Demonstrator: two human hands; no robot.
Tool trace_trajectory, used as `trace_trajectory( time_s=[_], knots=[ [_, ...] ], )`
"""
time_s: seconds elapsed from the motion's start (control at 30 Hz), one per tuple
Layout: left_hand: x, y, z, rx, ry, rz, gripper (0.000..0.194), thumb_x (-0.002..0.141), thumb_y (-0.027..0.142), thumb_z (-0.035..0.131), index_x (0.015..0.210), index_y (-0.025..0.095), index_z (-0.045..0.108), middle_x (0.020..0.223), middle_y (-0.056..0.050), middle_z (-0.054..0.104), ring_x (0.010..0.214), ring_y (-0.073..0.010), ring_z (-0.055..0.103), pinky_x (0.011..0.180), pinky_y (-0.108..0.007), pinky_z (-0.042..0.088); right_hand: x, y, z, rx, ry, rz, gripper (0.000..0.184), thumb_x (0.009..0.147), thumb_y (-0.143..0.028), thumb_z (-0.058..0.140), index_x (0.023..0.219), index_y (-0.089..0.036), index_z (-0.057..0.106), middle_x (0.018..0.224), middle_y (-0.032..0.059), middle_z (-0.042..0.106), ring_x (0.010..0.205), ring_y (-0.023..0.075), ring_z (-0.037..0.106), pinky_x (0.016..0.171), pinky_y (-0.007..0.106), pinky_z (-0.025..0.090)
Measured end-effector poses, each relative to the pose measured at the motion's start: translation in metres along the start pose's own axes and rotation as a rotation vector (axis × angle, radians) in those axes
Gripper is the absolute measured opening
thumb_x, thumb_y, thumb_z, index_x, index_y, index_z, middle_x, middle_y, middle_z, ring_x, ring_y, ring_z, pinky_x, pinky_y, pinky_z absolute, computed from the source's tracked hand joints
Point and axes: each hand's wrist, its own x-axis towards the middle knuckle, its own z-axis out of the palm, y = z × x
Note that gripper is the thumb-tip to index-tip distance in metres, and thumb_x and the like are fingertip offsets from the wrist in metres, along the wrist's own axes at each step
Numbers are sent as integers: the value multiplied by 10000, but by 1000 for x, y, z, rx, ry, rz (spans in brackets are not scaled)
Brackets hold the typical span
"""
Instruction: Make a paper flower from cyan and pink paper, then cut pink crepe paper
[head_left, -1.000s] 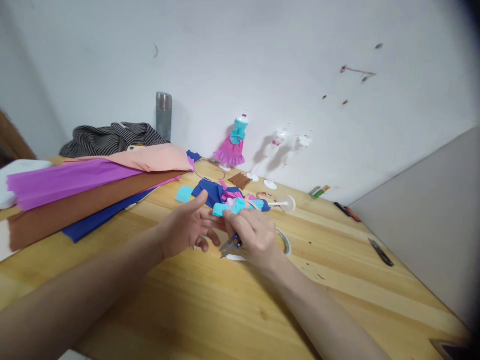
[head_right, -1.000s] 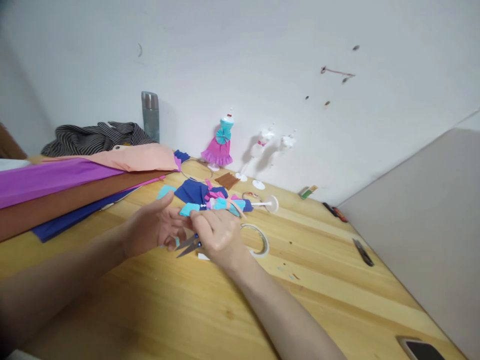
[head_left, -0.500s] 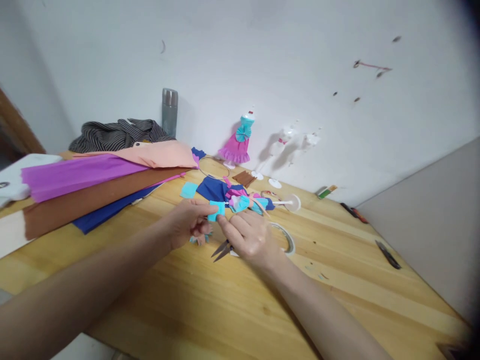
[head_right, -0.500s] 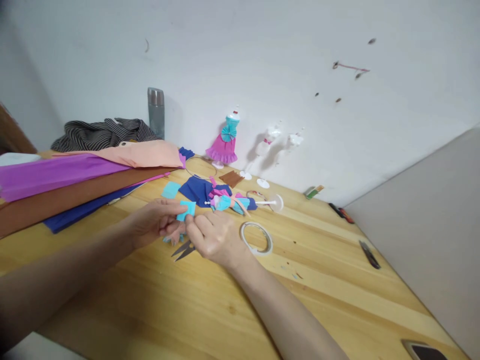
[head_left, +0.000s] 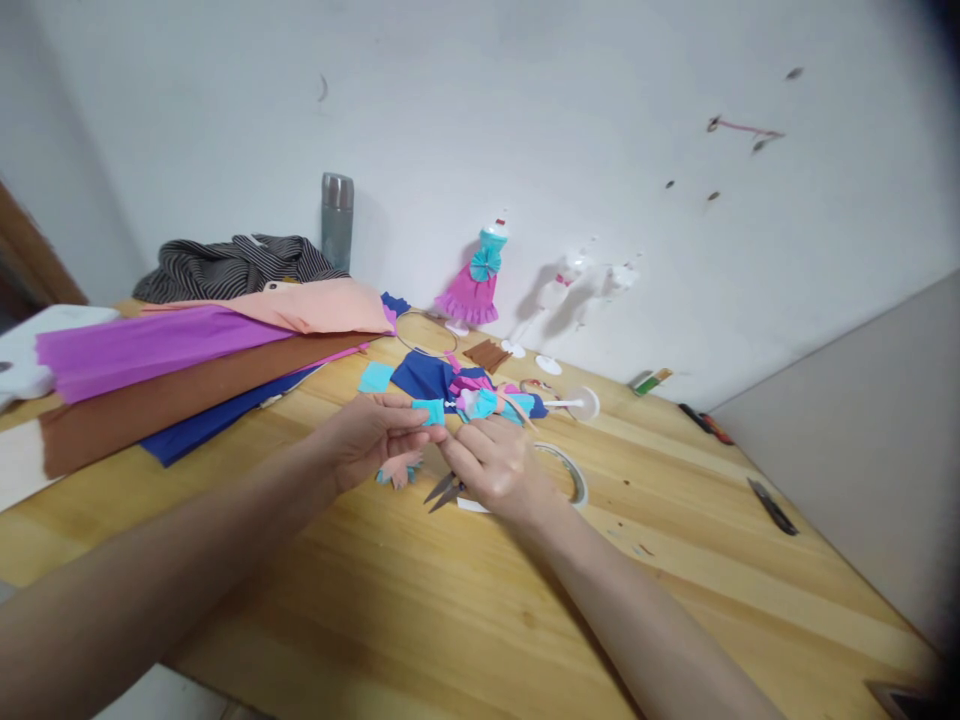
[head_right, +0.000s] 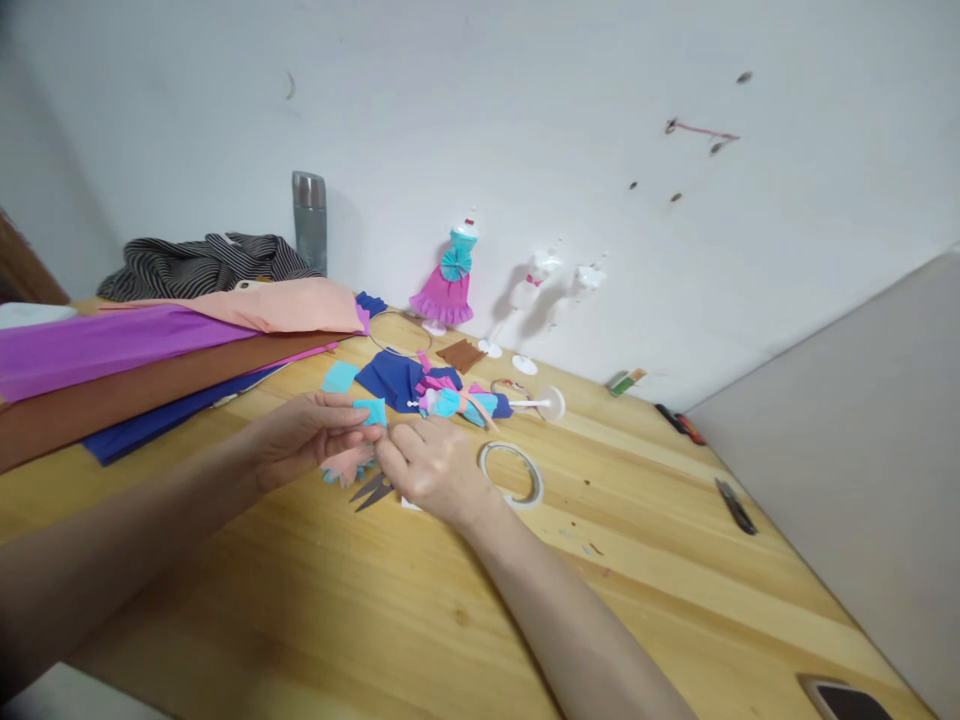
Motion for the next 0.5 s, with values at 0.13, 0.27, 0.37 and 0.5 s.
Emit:
trace_trajectory(
  time_s=[0.13, 0.27, 0.37, 0.5],
  knots=[
    [1, 0, -2, 31, 23, 72, 119, 721, -3, 670, 629, 70, 654, 633, -59, 685, 650, -105, 685, 596, -120, 532, -4, 8, -1, 265, -102, 84, 182, 863, -189, 474, 718, -186, 584, 549, -3, 498, 507, 126, 418, 503, 287, 263],
    [2, 1, -5, 136, 40, 219, 78, 653, 102, 758, 645, 84, 683, 636, -43, 695, 714, -134, 698, 665, -169, 540, 3, 20, -15, 542, -182, 576, 163, 836, -329, 534, 872, -173, 569, 702, 17, 580, 592, 142, 481, 576, 274, 336],
    [1, 0, -3, 229, 50, 261, 139, 593, 163, 806, 654, 93, 703, 646, -48, 713, 719, -136, 688, 699, -196, 536, 10, 26, -27, 679, -327, 662, 239, 916, -378, 444, 824, -179, 538, 709, 17, 560, 635, 154, 479, 599, 278, 331],
    [-2, -2, 0, 318, 21, 260, 217, 519, 222, 846, 653, 103, 723, 630, -58, 717, 708, -142, 667, 705, -224, 530, 15, 30, -34, 685, -448, 656, 241, 934, -296, 437, 762, -173, 551, 665, 4, 544, 601, 135, 448, 592, 269, 303]
  ],
)
